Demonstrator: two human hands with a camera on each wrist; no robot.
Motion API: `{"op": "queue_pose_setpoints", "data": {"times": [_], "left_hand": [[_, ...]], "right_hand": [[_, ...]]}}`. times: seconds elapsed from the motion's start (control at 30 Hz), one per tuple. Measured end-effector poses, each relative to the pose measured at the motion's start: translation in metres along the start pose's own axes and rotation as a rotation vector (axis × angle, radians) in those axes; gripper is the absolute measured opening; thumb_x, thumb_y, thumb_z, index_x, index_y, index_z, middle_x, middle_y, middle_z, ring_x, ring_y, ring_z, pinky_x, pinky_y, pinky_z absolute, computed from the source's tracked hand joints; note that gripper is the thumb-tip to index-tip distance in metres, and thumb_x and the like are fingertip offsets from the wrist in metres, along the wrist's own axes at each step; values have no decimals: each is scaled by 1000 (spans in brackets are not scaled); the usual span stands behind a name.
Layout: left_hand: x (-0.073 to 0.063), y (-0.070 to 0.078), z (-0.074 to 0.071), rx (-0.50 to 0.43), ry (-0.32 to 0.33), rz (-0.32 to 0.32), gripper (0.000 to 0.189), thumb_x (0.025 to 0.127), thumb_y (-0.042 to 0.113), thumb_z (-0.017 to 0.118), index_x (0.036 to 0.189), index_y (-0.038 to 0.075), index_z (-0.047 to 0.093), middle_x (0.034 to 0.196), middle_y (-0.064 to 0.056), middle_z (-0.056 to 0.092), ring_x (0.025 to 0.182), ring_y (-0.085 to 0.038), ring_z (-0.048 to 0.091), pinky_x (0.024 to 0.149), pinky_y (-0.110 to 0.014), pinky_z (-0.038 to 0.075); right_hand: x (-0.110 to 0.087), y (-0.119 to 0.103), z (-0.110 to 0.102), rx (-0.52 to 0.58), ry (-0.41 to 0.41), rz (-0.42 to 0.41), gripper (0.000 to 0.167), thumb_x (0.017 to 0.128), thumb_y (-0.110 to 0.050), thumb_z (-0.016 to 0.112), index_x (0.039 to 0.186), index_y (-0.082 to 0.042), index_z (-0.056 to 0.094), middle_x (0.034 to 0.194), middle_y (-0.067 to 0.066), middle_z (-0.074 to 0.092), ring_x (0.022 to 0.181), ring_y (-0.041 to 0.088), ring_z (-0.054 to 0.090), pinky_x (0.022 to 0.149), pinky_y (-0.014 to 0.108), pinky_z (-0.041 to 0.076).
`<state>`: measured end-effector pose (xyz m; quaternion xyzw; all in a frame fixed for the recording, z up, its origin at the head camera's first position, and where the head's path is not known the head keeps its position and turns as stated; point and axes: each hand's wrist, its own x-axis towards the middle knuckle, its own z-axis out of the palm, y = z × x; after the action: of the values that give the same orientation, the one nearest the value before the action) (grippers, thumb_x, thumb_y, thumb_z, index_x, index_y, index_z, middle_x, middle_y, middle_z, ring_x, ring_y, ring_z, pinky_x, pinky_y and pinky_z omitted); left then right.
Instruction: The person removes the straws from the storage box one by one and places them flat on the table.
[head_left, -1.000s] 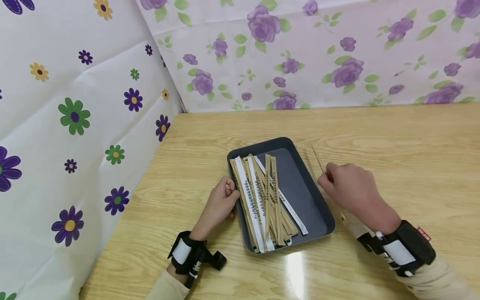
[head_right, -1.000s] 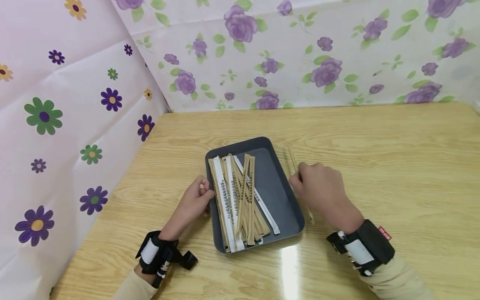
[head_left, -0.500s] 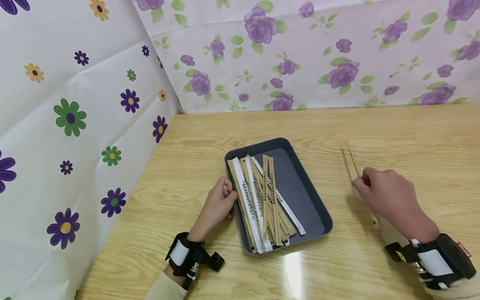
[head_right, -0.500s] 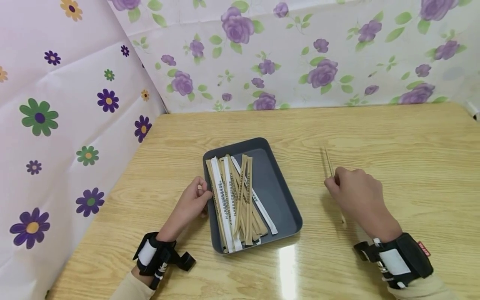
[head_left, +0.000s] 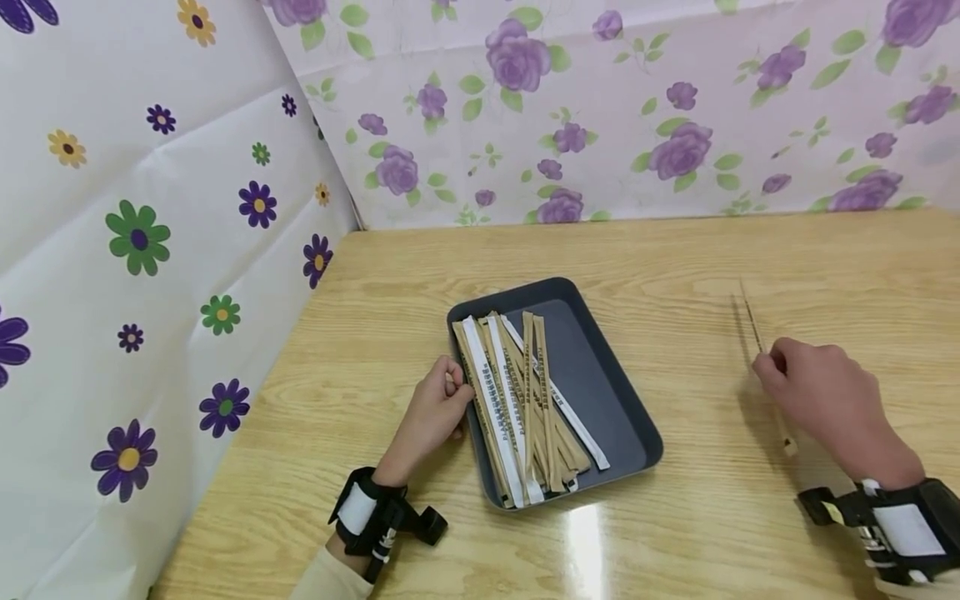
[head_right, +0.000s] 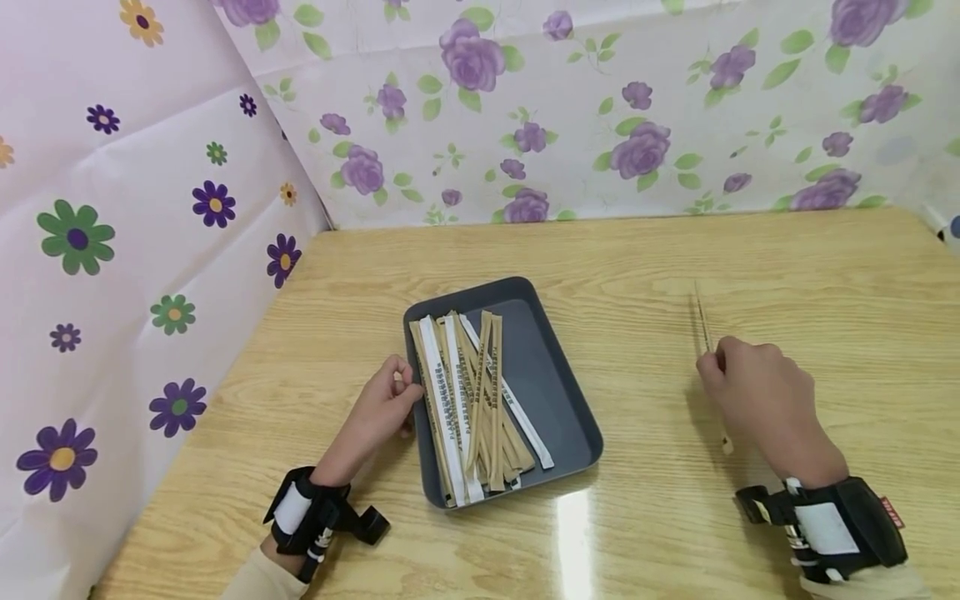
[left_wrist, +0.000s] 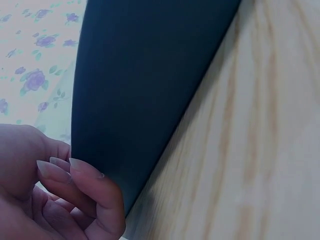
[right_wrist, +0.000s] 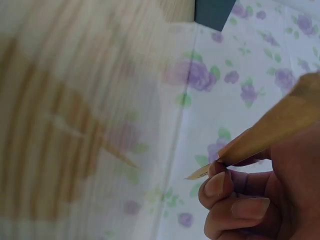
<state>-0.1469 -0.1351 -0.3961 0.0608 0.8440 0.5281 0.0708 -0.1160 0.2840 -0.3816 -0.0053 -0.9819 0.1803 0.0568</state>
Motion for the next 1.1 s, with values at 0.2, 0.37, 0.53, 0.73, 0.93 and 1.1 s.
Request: {"op": "queue_pose_setpoints", "data": {"times": [0.2, 0.37, 0.53, 0.73, 0.93, 1.1], "left_hand": [[-2, 5, -6, 12, 8, -8, 10, 93, 3, 48, 92, 7, 39, 56, 0, 32, 43, -17, 44, 44, -30, 48], [-3, 6, -14, 25, 41, -29, 10, 93, 3, 48, 92, 8, 39, 57, -1, 35, 44, -18, 46, 44, -30, 48], [-4, 5, -17, 11, 50, -44, 10, 94, 2, 47, 93, 7, 39, 56, -1, 33, 43, -18, 46, 44, -29, 47], [-5, 3, -15, 14, 47, -49, 10, 93, 2, 47, 93, 7, 39, 55, 0, 33, 42, -17, 46, 44, -28, 46], [-5, 3, -9, 13, 31, -44, 10, 92, 3, 48, 92, 8, 40, 55, -1, 36, 43, -17, 46, 43, -28, 45], [-1, 5, -1, 12, -5, -25, 9, 93, 4, 48, 93, 8, 40, 55, 0, 34, 43, -16, 45, 44, -28, 46]], "right_hand": [[5, 7, -5, 1, 17, 44, 37, 99, -30, 41, 67, -11, 42, 55, 2, 38, 48, 19, 36, 41, 29, 23], [12, 9, -8, 14, 15, 46, 38, 99, -33, 42, 67, -10, 43, 55, 2, 39, 49, 19, 36, 41, 30, 23], [14, 12, -10, 13, -2, 59, 37, 98, -33, 44, 70, -9, 48, 56, 3, 42, 50, 20, 40, 40, 31, 26], [11, 19, -9, -4, -50, 96, 39, 98, -36, 46, 78, -4, 55, 56, 4, 46, 50, 21, 43, 39, 32, 30], [3, 22, -11, -43, -84, 180, 48, 99, -42, 42, 90, 2, 56, 61, 9, 50, 53, 24, 45, 41, 33, 32], [-14, -5, -12, -23, -5, 134, 42, 100, -40, 43, 90, -1, 55, 58, 7, 51, 49, 23, 45, 38, 33, 31]]}}
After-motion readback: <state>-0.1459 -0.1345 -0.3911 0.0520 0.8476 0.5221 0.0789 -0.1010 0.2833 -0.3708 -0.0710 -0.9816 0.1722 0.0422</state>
